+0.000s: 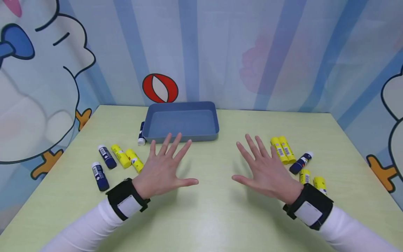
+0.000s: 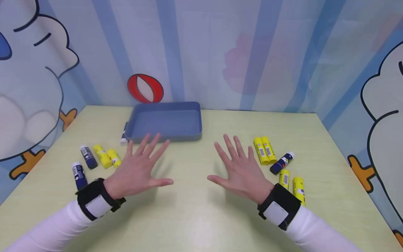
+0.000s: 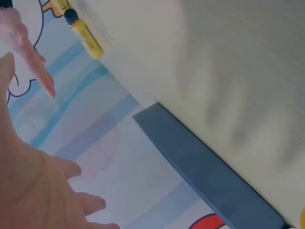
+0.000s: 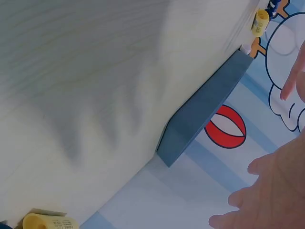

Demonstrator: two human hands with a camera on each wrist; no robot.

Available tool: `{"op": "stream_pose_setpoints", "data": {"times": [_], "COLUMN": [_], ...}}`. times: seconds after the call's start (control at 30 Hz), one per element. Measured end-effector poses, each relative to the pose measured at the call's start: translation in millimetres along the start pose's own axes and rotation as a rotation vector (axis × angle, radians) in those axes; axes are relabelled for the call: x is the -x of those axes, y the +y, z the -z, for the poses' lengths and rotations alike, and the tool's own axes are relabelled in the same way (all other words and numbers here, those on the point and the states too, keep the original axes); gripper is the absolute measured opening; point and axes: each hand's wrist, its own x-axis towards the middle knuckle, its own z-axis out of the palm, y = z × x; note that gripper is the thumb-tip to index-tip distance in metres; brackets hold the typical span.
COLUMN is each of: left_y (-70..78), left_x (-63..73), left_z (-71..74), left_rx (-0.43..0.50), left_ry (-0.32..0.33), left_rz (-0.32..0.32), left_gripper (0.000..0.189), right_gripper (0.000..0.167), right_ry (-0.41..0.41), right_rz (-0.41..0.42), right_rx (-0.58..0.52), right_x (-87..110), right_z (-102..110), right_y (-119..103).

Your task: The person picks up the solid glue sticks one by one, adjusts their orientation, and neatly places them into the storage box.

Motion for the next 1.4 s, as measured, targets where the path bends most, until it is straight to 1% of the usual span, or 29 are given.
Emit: {"op": "stream_pose_setpoints", "data": {"times": [0.1, 0.17, 0.23, 0.33, 0.47, 0.57, 0.7, 0.77, 0.83, 0.93, 1.0, 1.1, 1.23, 1.33, 1.4], "left_y": [-7.0, -16.5, -30.1, -54.6, -83.8, -98.5, -112.1, -117.8, -123.0, -128.8, -130.4, -128.9, -124.6, -123.9, -123.9], "left_x": [-2.6, -4.7, -6.9, -10.4, -15.9, -19.9, -25.1, -27.3, -28.9, -29.2, -28.6, -28.6, -31.7, -35.0, -37.8], "left_z": [-3.1, -7.5, -11.3, -14.1, -13.8, -14.2, -13.0, -12.5, -13.2, -15.3, -15.7, -13.9, -12.8, -15.3, -17.0], "left_rx": [-0.022, -0.036, -0.04, -0.062, -0.112, -0.123, -0.069, -0.042, -0.031, -0.046, -0.057, -0.049, -0.029, -0.039, -0.048], "left_ry": [-0.003, -0.018, -0.042, -0.05, -0.045, -0.079, -0.129, -0.15, -0.173, -0.184, -0.18, -0.159, -0.122, -0.107, -0.112], "left_rz": [-0.005, -0.007, 0.009, 0.053, 0.12, 0.147, 0.153, 0.148, 0.135, 0.095, 0.064, 0.012, -0.049, -0.07, -0.078], "left_gripper": [0.106, 0.106, 0.106, 0.106, 0.106, 0.106, 0.102, 0.099, 0.096, 0.088, 0.081, 0.07, 0.056, 0.045, 0.037], "right_gripper": [0.091, 0.09, 0.089, 0.087, 0.086, 0.085, 0.084, 0.082, 0.081, 0.079, 0.078, 0.073, 0.064, 0.055, 0.047], "right_ry": [-0.015, -0.029, -0.041, -0.063, -0.094, -0.091, -0.048, -0.025, -0.022, -0.03, -0.046, -0.042, 0.027, 0.076, 0.087], "right_rz": [-0.004, 0.005, 0.029, 0.077, 0.117, 0.138, 0.175, 0.192, 0.198, 0.216, 0.231, 0.262, 0.28, 0.278, 0.277], "right_rx": [-0.018, -0.049, -0.082, -0.107, -0.074, -0.027, 0.042, 0.066, 0.088, 0.124, 0.156, 0.21, 0.28, 0.314, 0.332], "right_x": [-7.0, -14.0, -23.1, -39.1, -63.9, -83.9, -109.2, -119.7, -128.5, -138.1, -142.3, -146.0, -147.9, -149.1, -149.4], "right_z": [-2.0, -5.5, -10.4, -19.7, -31.9, -38.8, -42.1, -42.1, -41.6, -42.1, -43.6, -48.0, -55.6, -58.9, -58.8], "right_y": [0.6, 1.5, 2.4, 4.5, 7.2, 9.1, 10.6, 9.5, 6.2, -1.6, -7.9, -15.9, -20.8, -21.7, -22.0]}}
